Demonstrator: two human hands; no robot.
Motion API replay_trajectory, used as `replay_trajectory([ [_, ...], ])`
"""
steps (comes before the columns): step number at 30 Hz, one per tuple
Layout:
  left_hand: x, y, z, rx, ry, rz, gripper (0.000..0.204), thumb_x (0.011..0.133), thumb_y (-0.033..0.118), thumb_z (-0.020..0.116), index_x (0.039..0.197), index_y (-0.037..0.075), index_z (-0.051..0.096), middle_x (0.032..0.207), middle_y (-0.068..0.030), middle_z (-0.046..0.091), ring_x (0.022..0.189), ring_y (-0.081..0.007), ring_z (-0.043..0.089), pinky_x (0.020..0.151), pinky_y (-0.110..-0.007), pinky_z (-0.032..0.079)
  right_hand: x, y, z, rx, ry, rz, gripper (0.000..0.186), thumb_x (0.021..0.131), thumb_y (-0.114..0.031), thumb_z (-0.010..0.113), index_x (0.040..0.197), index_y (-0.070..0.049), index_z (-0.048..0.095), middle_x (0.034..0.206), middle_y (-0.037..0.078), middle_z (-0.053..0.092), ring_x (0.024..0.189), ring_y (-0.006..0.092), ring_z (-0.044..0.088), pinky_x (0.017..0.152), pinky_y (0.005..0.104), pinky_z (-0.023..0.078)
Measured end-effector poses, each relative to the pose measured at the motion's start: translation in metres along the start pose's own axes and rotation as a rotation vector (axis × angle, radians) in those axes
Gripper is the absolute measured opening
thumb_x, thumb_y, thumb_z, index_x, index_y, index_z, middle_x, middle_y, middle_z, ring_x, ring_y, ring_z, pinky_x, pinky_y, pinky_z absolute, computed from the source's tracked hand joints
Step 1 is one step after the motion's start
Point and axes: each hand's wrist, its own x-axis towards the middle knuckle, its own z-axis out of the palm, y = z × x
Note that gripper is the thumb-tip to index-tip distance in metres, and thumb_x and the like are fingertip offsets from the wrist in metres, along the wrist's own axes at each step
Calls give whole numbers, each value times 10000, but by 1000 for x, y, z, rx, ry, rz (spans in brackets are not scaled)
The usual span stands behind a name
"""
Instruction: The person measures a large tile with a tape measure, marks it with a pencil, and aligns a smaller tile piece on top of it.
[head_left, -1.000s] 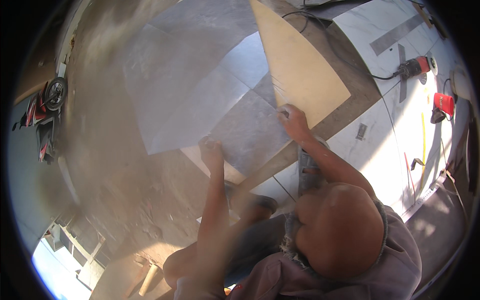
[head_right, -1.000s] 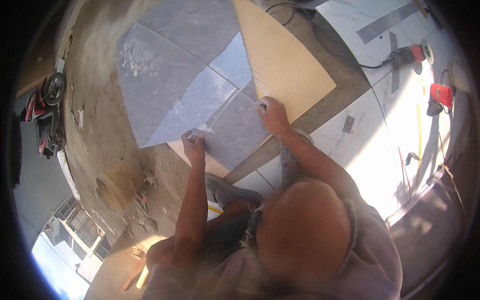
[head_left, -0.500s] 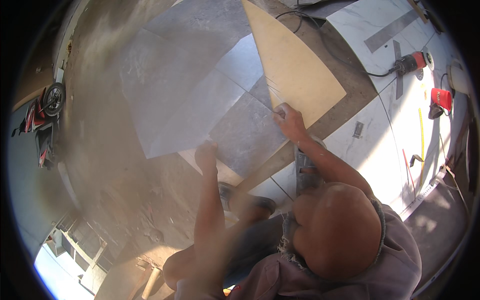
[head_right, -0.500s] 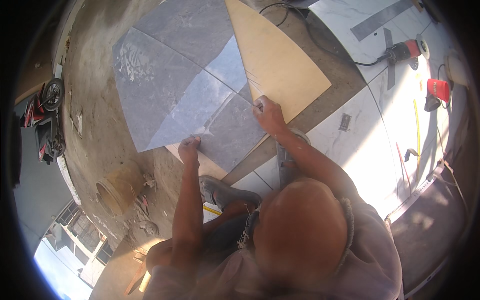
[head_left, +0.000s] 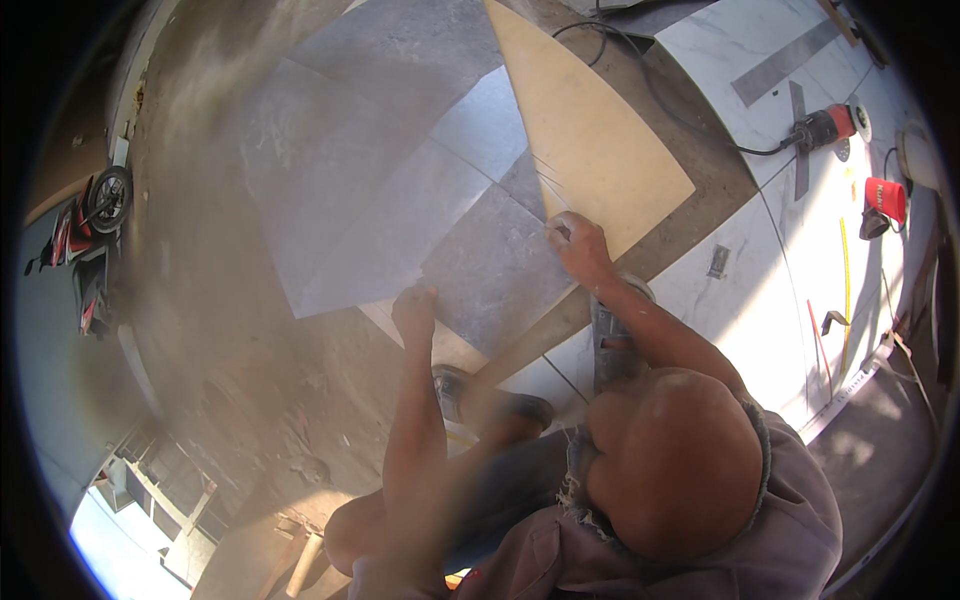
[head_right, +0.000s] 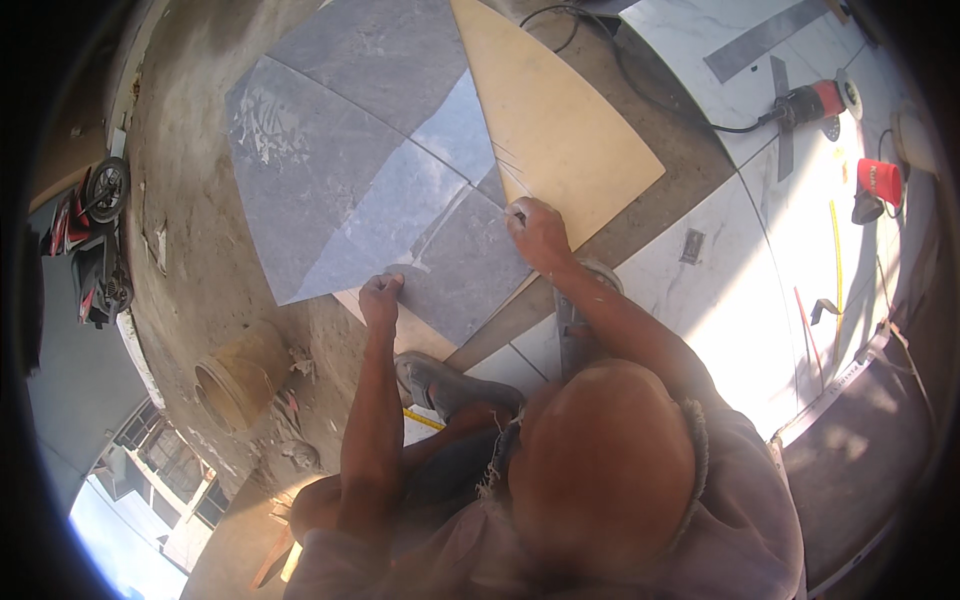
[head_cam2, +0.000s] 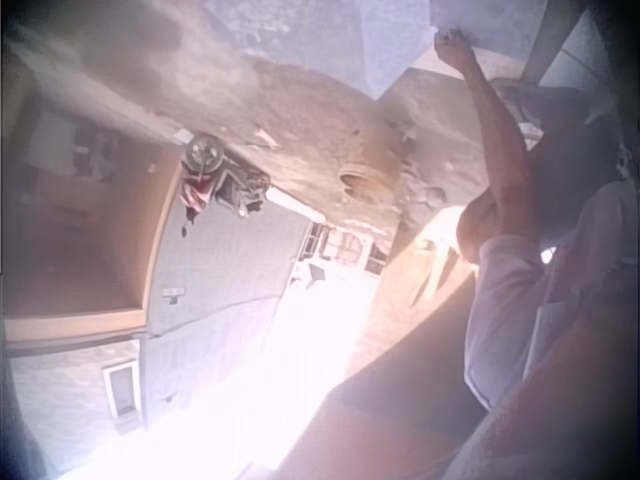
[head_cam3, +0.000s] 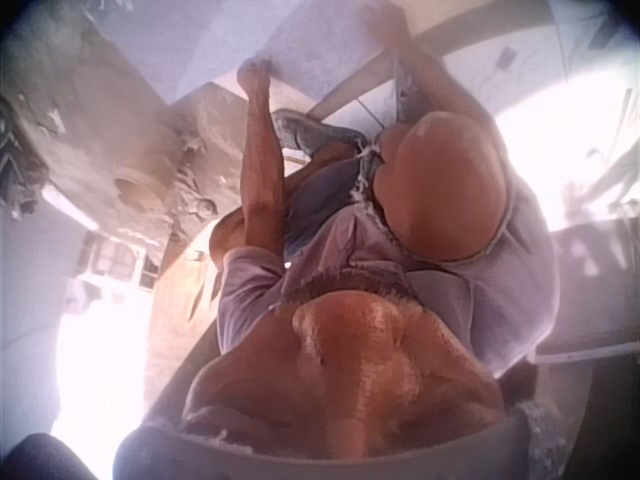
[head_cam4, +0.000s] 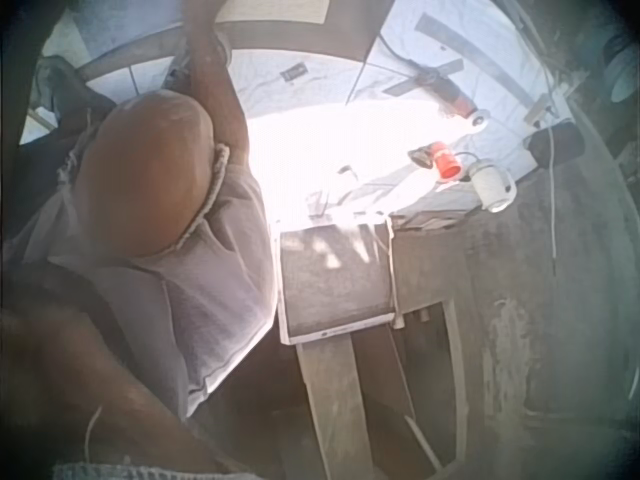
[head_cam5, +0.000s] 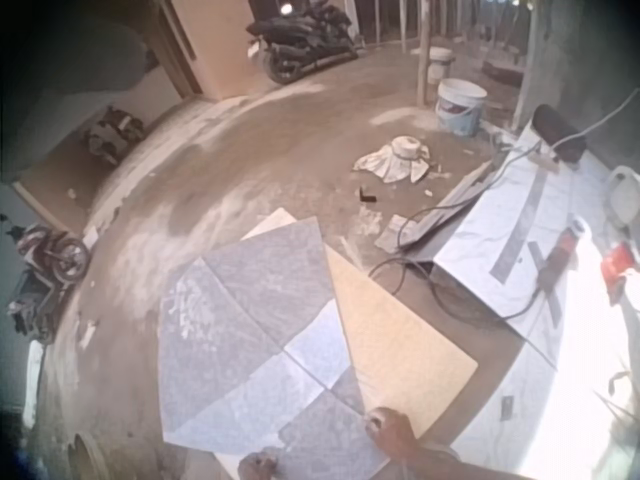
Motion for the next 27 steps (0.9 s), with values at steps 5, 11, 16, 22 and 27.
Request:
replay_trajectory([
  [5,-1,3,2,-18,6,31,286,760,270,701,854,-1,687,825,-168,683,777,-311,644,723,-408,471,0,6,4,-31,36,-41,95,814,-96,628,882,-30,635,850,170,647,832,355,621,755,429,484],
  [11,-2,6,2,-42,10,19,269,761,244,706,823,-17,684,795,-166,682,748,-286,641,700,-404,469,-2,7,4,-38,30,-11,98,814,-97,638,885,-31,624,862,164,646,855,363,614,767,439,479],
  [16,-3,7,3,-93,-7,-4,254,768,222,702,843,-20,688,806,-154,687,760,-264,641,703,-393,470,-1,6,3,-54,28,15,109,818,-102,637,884,-18,614,869,178,643,862,370,612,770,446,475],
  [22,-4,7,5,-146,-22,-38,253,763,220,709,860,-13,697,806,-142,686,767,-240,632,717,-374,467,-1,6,0,-67,30,32,115,814,-88,630,892,-7,608,863,189,642,857,380,613,772,447,475],
  [27,-4,1,9,-141,9,-90,239,757,213,715,867,1,701,822,-121,691,764,-231,629,721,-356,464,0,1,-1,-48,26,65,114,807,-75,626,892,-1,611,872,192,646,864,380,614,781,442,475],
])
